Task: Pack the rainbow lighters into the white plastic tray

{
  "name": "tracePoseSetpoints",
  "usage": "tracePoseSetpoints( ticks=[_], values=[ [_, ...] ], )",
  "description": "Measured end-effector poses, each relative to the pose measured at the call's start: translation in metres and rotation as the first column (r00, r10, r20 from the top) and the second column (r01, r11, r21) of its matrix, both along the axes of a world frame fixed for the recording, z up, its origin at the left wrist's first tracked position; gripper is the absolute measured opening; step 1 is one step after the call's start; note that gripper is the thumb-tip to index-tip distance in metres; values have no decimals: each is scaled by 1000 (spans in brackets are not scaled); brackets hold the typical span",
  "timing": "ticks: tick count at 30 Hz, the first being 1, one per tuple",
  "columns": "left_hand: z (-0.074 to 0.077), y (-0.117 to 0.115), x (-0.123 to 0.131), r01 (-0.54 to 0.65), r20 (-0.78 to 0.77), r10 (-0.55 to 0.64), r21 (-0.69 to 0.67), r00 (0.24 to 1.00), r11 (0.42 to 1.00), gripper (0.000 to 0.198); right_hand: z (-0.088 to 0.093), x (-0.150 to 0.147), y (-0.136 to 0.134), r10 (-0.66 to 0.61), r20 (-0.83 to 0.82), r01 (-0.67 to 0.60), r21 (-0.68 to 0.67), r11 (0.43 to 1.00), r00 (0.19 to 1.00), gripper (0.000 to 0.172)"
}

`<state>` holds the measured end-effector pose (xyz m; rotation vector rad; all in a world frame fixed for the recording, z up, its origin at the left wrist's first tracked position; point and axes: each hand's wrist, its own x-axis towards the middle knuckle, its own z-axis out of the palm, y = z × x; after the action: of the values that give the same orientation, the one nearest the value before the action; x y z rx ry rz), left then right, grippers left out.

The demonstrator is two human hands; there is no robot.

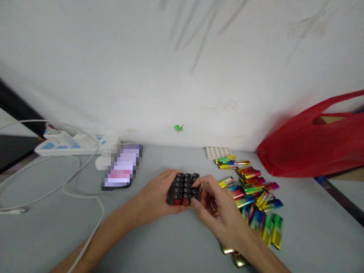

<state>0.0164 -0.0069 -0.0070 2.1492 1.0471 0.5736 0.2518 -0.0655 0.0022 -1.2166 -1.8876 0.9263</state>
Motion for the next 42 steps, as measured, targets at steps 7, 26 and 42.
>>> tracePoseSetpoints(
  ticks=[7, 26, 42],
  values=[
    [1, -1, -1, -13, -23, 12, -31, 1000, 999, 56, -11, 12, 16, -452, 159, 386, 324, 864, 878, 16],
    [1, 0, -2, -5, -35, 4, -22, 999, 1000, 56, -34, 26, 24, -534, 490, 367, 400, 840, 689, 28],
    [1, 0, -1, -8, -30, 8, -9, 1000, 1000, 54, -37, 23, 30, -420, 192, 371, 245, 896, 887, 36]
  ],
)
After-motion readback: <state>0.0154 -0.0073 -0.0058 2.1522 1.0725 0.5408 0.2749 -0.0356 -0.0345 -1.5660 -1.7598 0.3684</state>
